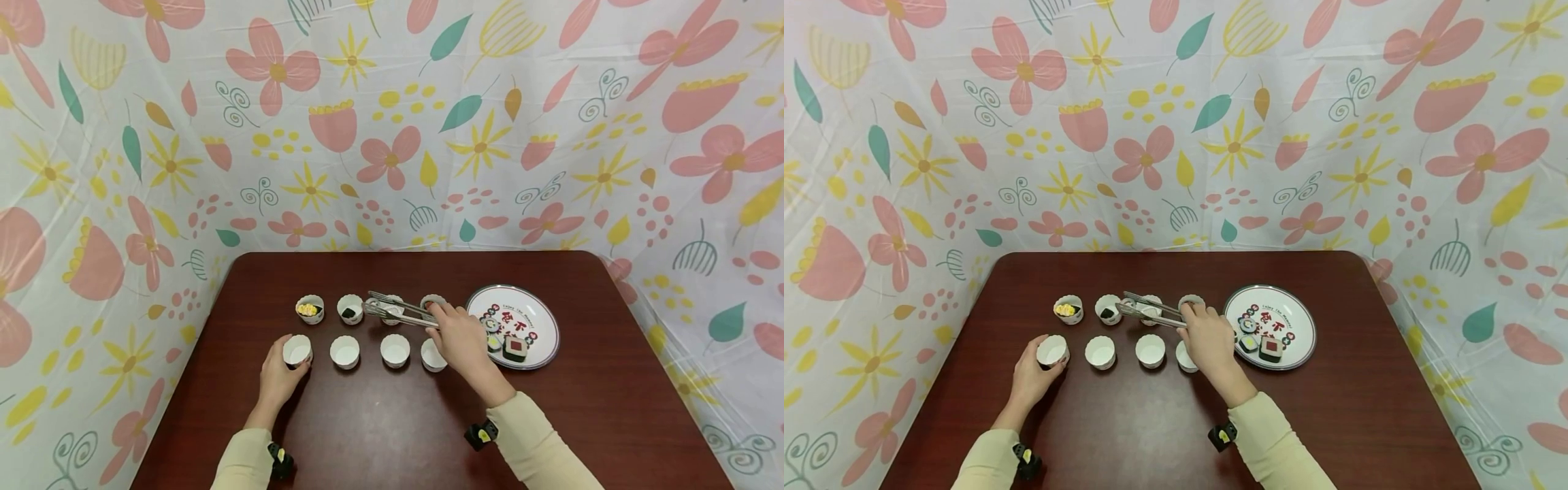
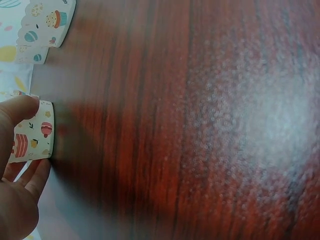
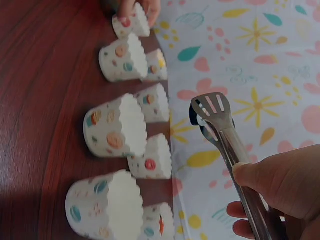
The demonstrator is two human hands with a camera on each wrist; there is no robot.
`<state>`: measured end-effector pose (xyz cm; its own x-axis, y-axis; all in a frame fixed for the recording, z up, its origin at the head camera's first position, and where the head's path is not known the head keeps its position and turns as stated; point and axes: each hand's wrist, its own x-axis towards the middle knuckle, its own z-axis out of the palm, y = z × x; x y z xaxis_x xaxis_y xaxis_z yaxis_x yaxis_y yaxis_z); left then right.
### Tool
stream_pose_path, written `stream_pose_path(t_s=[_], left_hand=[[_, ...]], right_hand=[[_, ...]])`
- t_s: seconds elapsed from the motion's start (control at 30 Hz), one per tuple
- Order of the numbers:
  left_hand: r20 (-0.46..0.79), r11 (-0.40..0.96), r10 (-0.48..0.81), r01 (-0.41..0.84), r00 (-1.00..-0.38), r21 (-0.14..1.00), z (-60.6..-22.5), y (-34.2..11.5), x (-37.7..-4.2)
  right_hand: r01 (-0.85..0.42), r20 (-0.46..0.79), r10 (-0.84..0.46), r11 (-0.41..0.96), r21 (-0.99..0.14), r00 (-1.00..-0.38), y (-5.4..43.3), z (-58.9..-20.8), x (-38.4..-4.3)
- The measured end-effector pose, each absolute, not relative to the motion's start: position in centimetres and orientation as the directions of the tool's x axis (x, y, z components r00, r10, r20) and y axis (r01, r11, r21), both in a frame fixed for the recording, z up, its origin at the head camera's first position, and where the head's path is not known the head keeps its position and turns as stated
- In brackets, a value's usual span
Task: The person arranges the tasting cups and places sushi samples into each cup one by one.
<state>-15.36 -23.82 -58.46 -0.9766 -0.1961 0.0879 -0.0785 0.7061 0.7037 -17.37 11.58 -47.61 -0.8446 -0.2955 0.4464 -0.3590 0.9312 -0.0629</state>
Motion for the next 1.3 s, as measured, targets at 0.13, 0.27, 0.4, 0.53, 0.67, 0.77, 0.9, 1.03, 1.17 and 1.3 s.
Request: stream_pose_path(t_s=[0.13, 0.27, 0.4, 0.53, 0.67, 0.77, 0.9, 1.03, 1.17, 1.3], left_hand=[[0.088, 0.706, -0.196, -0.078, -0.977, 0.704, -58.5, -23.8, -15.4], [0.092, 0.703, -0.200, -0.077, -0.976, 0.707, -58.5, -23.7, -15.4], [0.098, 0.703, -0.203, -0.075, -0.974, 0.708, -58.5, -23.8, -15.4], [0.101, 0.705, -0.204, -0.074, -0.974, 0.706, -58.4, -23.8, -15.4], [0.107, 0.704, -0.208, -0.073, -0.972, 0.707, -58.4, -23.8, -15.5], [0.112, 0.705, -0.214, -0.074, -0.970, 0.705, -58.5, -23.8, -15.5], [0.126, 0.709, -0.225, -0.074, -0.966, 0.701, -58.5, -23.7, -15.5], [0.136, 0.709, -0.229, -0.070, -0.964, 0.701, -58.4, -23.7, -15.4], [0.155, 0.709, -0.229, -0.055, -0.961, 0.703, -58.5, -23.7, -15.3], [0.202, 0.719, -0.236, -0.031, -0.951, 0.694, -59.0, -23.6, -15.3]], right_hand=[[-0.376, 0.428, -0.319, 0.925, -0.052, -0.846, 10.3, -47.4, -17.4], [-0.404, 0.426, -0.346, 0.913, -0.051, -0.836, 9.0, -47.2, -17.3], [-0.437, 0.432, -0.385, 0.899, -0.023, -0.815, 7.9, -47.3, -17.2], [-0.466, 0.440, -0.422, 0.885, 0.010, -0.793, 6.8, -47.5, -17.2], [-0.481, 0.439, -0.450, 0.875, 0.044, -0.778, 5.7, -47.4, -17.1], [-0.488, 0.452, -0.465, 0.870, 0.072, -0.762, 4.9, -47.4, -17.0], [-0.497, 0.471, -0.477, 0.863, 0.090, -0.742, 3.8, -47.3, -17.0], [-0.503, 0.437, -0.486, 0.860, 0.086, -0.757, 2.7, -47.6, -17.1], [-0.508, 0.397, -0.494, 0.858, 0.078, -0.773, 2.0, -48.0, -17.1], [-0.515, 0.382, -0.501, 0.854, 0.073, -0.776, 1.4, -48.4, -17.0]])
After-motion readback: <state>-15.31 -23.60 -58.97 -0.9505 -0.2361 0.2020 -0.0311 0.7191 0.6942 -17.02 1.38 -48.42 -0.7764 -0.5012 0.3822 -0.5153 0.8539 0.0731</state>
